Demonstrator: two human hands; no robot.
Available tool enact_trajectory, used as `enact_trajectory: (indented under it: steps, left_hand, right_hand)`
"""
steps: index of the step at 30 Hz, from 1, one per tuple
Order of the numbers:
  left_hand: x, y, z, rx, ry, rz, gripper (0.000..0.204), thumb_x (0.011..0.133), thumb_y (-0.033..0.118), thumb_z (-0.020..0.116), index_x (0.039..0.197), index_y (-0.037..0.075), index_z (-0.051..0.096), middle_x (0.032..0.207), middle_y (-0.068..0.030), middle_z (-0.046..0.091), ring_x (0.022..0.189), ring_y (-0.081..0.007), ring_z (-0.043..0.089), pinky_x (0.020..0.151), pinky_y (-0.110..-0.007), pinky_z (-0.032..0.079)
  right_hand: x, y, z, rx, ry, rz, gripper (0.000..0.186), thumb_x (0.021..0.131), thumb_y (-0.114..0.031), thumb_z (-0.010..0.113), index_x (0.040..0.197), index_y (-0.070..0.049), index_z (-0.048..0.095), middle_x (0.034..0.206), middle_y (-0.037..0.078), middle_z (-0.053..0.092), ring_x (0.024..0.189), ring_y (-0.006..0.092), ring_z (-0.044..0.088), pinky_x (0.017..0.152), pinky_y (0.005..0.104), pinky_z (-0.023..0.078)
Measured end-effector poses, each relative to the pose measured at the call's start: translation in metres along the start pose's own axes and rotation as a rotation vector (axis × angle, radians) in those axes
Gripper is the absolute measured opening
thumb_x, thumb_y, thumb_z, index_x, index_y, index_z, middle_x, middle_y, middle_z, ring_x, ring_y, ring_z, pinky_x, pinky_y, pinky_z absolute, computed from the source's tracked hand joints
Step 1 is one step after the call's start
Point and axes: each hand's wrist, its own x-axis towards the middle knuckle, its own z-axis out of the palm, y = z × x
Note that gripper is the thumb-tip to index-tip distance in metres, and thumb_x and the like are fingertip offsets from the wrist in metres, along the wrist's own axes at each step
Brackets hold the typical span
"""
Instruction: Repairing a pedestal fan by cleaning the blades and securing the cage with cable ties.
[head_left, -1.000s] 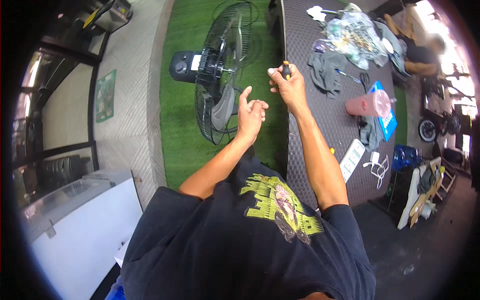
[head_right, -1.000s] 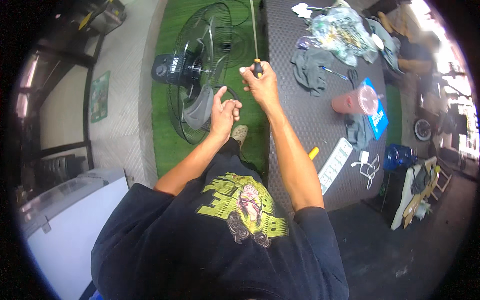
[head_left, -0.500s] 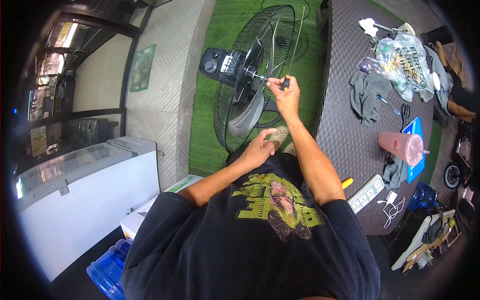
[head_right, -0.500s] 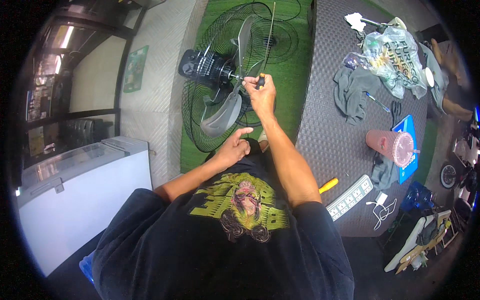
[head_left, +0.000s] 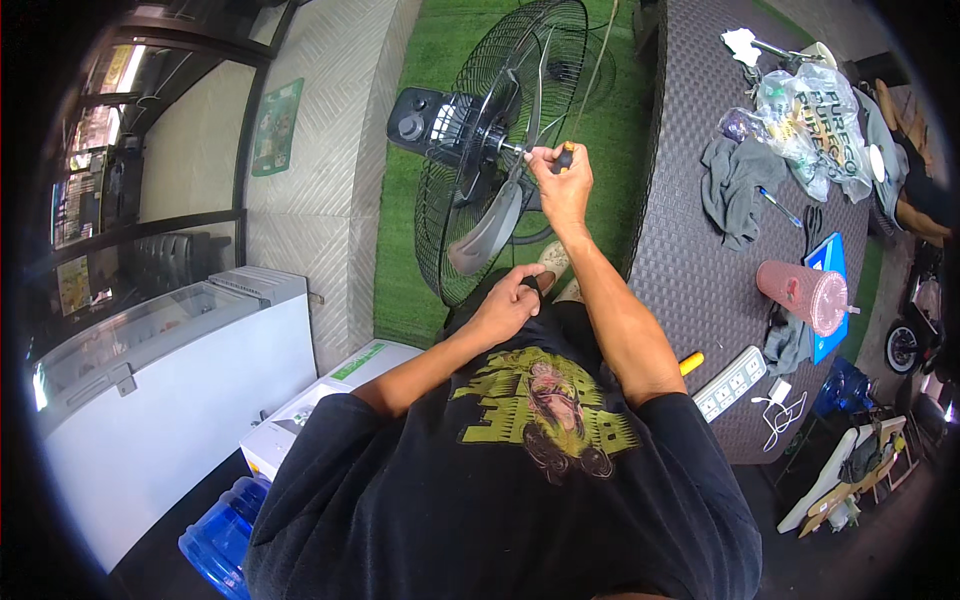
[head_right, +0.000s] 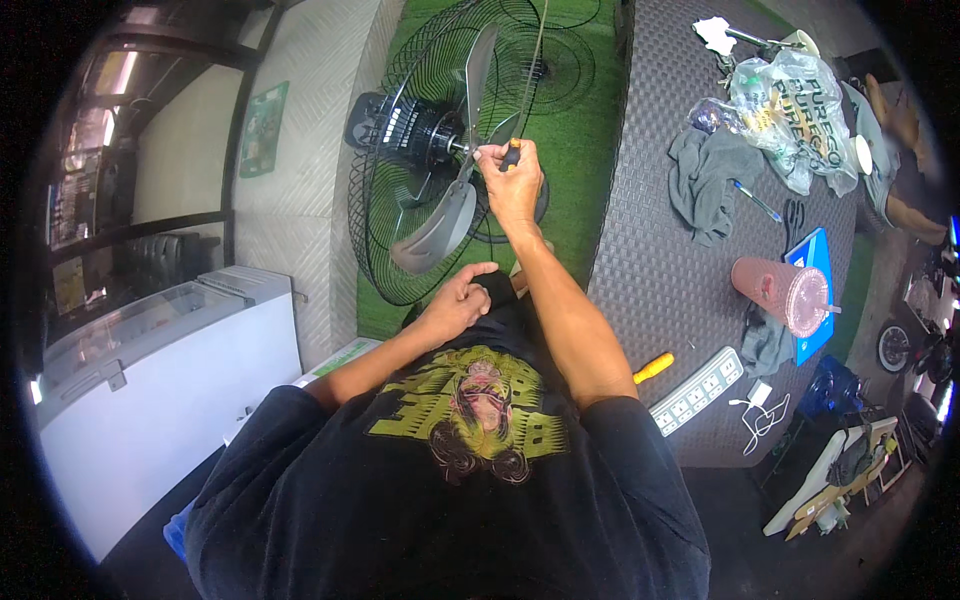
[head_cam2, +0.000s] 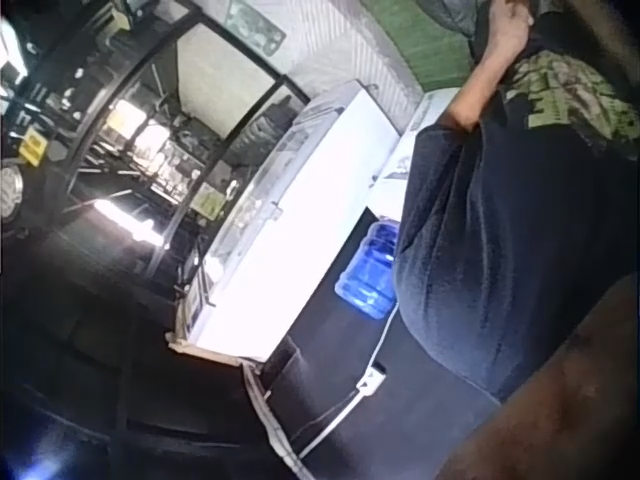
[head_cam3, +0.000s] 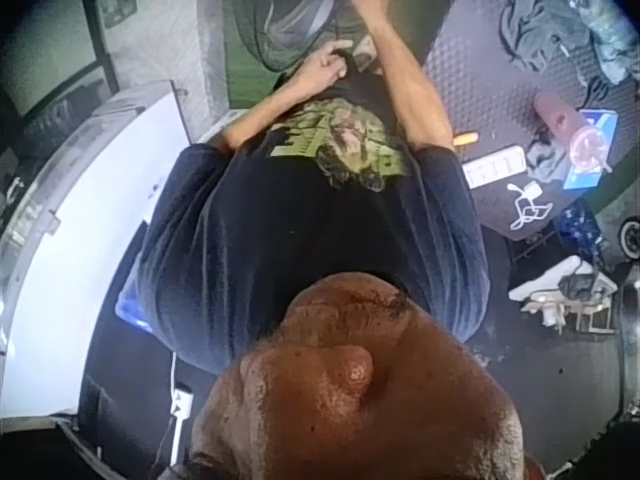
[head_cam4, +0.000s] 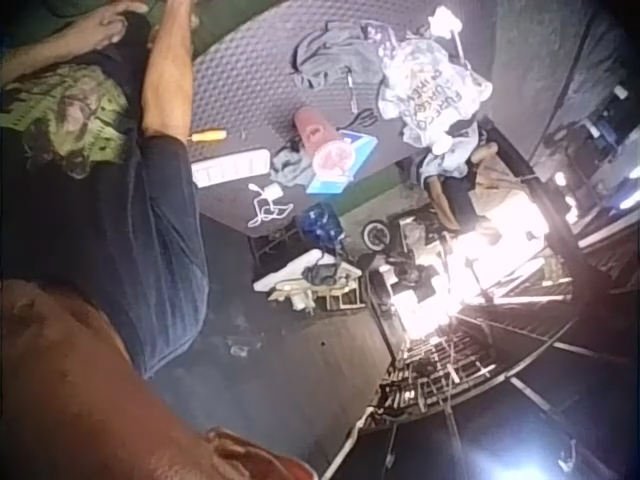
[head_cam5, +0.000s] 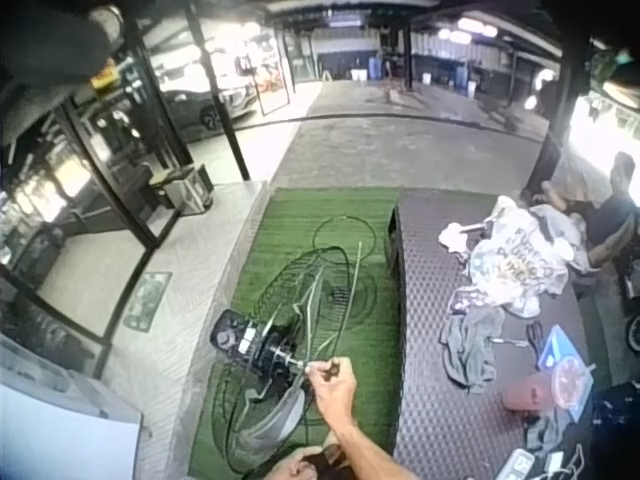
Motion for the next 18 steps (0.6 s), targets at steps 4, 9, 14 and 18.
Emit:
enact_trajectory:
  steps: [4, 9, 14, 18]
  left_hand:
    - [-0.001, -0.008, 0.0, -0.052, -0.018, 0.015, 0.046, 0.085, 0.004, 0.046, 0.13, 0.002, 0.039, 0.067, 0.0013, 0.051, 0.058, -0.0049, 0.043, 0.054, -0.021, 0.037]
    - [-0.002, -0.01, 0.001, -0.07, -0.026, 0.032, 0.047, 0.088, 0.002, 0.043, 0.134, 0.005, 0.035, 0.069, 0.0001, 0.049, 0.051, -0.0048, 0.037, 0.046, -0.019, 0.032]
    - [-0.006, 0.002, 0.003, -0.106, -0.055, 0.028, 0.046, 0.088, 0.003, 0.043, 0.134, 0.002, 0.035, 0.07, -0.0008, 0.051, 0.056, -0.0054, 0.04, 0.051, -0.02, 0.035]
    - [-0.007, 0.004, 0.002, -0.072, -0.064, 0.038, 0.047, 0.088, 0.003, 0.044, 0.133, -0.001, 0.035, 0.071, -0.0016, 0.053, 0.059, -0.006, 0.043, 0.055, -0.021, 0.038]
  right_hand:
    - [-0.001, 0.001, 0.002, -0.029, 0.022, -0.007, 0.026, 0.077, 0.001, 0.068, 0.088, 0.0, 0.044, 0.082, 0.01, 0.068, 0.072, 0.0109, 0.064, 0.066, 0.0236, 0.052]
    - [0.001, 0.003, 0.002, -0.021, 0.018, 0.006, 0.027, 0.077, 0.0, 0.068, 0.089, 0.0, 0.044, 0.083, 0.01, 0.068, 0.072, 0.0108, 0.064, 0.066, 0.0235, 0.051]
    - [0.003, 0.011, 0.001, 0.029, 0.014, 0.029, 0.029, 0.077, 0.0, 0.069, 0.09, -0.001, 0.043, 0.084, 0.012, 0.067, 0.073, 0.0116, 0.064, 0.065, 0.0236, 0.051]
    - [0.002, 0.011, 0.002, 0.062, 0.009, 0.04, 0.03, 0.077, 0.002, 0.068, 0.089, -0.002, 0.042, 0.084, 0.013, 0.066, 0.071, 0.0124, 0.063, 0.064, 0.024, 0.051]
